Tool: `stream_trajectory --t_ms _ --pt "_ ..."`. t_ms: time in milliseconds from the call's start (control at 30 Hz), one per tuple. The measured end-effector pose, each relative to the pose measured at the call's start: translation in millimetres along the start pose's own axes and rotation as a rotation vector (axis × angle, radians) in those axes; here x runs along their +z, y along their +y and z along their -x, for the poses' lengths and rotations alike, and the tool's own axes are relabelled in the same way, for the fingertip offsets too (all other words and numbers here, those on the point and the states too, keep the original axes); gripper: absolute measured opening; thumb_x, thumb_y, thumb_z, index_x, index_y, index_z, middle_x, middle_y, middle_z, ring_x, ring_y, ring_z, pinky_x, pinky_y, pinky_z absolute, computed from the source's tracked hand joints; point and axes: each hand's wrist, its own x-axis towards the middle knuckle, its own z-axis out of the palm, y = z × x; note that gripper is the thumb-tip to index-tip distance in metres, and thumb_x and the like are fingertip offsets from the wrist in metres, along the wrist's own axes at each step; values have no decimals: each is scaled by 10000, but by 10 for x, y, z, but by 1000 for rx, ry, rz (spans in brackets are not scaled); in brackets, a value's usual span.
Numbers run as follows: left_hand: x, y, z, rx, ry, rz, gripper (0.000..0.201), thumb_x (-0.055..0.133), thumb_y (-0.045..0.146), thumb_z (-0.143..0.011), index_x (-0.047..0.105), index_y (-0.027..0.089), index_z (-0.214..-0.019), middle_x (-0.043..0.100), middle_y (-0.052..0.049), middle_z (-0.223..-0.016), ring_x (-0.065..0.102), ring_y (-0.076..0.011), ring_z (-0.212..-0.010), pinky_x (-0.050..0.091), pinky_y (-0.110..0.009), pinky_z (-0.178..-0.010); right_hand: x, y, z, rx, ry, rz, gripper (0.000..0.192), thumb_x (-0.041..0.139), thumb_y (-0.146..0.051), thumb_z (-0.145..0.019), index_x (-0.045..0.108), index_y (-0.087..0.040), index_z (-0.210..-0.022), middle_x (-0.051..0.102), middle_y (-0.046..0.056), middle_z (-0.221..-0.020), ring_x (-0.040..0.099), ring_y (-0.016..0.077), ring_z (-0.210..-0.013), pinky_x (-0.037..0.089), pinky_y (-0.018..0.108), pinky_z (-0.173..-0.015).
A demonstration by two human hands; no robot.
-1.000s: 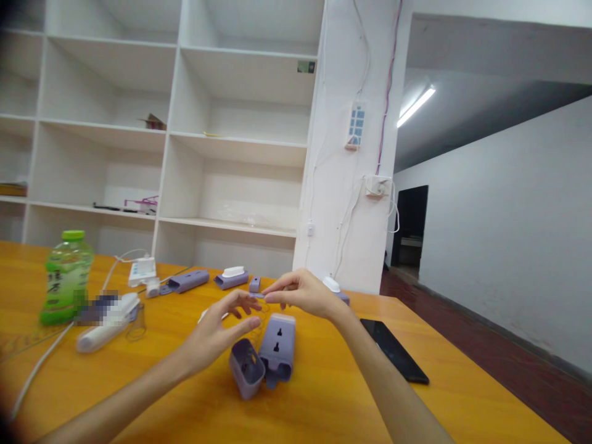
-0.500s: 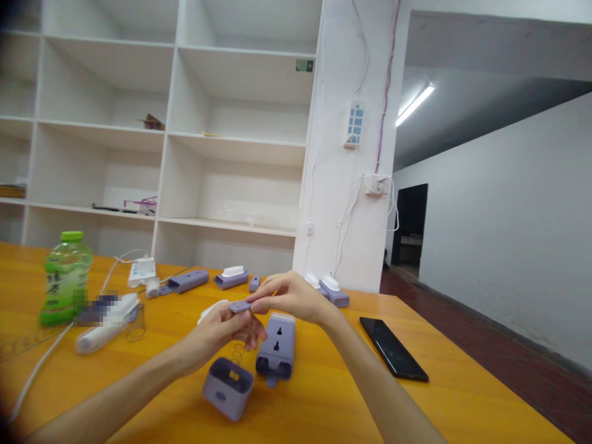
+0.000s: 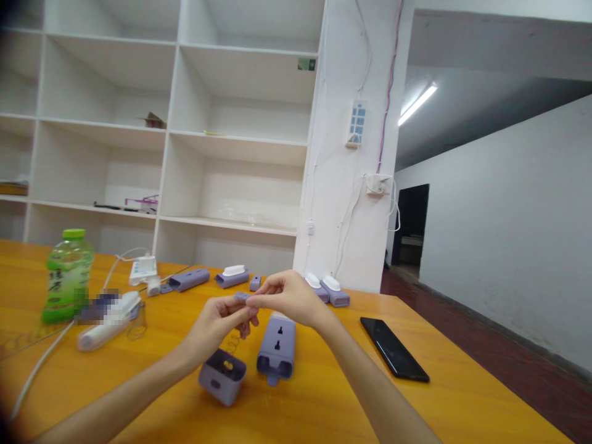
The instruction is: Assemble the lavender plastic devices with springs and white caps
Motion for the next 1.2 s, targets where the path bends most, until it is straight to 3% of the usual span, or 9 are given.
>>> stream_trajectory --t_ms 133,300,767,867,1033,1200 --pt "18 -57 19 7 98 -28 355 668 465 -860 710 115 -818 697 -66 -719 607 -147 -569 490 -242 -554 104 4 -4 37 83 116 345 727 -499 -807 746 -155 -816 747 55 -752 661 173 -702 429 234 -573" --pt "30 -62 40 12 136 -131 355 629 460 -889 690 128 -777 676 -50 -678 597 -148 -565 460 -229 -528 207 -8 -17 73 174 243 273 719 -444 -814 739 -174 -782 734 28 -710 624 149 -661 363 215 -522" --pt "137 -34 107 58 260 -238 367 563 463 -930 653 157 -748 651 -29 -665 566 -145 -581 421 -211 -522 390 -153 12 69 329 354 270 709 -444 -824 626 -199 -748 700 -2 -639 624 143 -613 366 218 -526" --pt "143 -38 92 79 268 -242 319 586 440 -924 700 163 -814 677 -33 -702 592 -157 -609 451 -218 -552 320 -141 -6 34 285 303 258 689 -440 -847 650 -192 -789 713 10 -672 644 147 -632 396 218 -543" --pt "173 -6 95 121 197 -219 255 633 386 -907 742 188 -1026 747 -62 -929 675 -217 -806 529 -278 -741 70 -16 -37 -18 78 150 334 701 -500 -842 711 -169 -893 745 46 -808 677 169 -738 447 230 -596" --pt "155 4 114 106 128 -310 305 581 417 -941 745 182 -1047 753 -57 -951 683 -230 -867 506 -285 -780 -1 88 -41 5 68 151 392 731 -538 -811 731 -154 -887 738 50 -803 660 168 -733 438 233 -594"
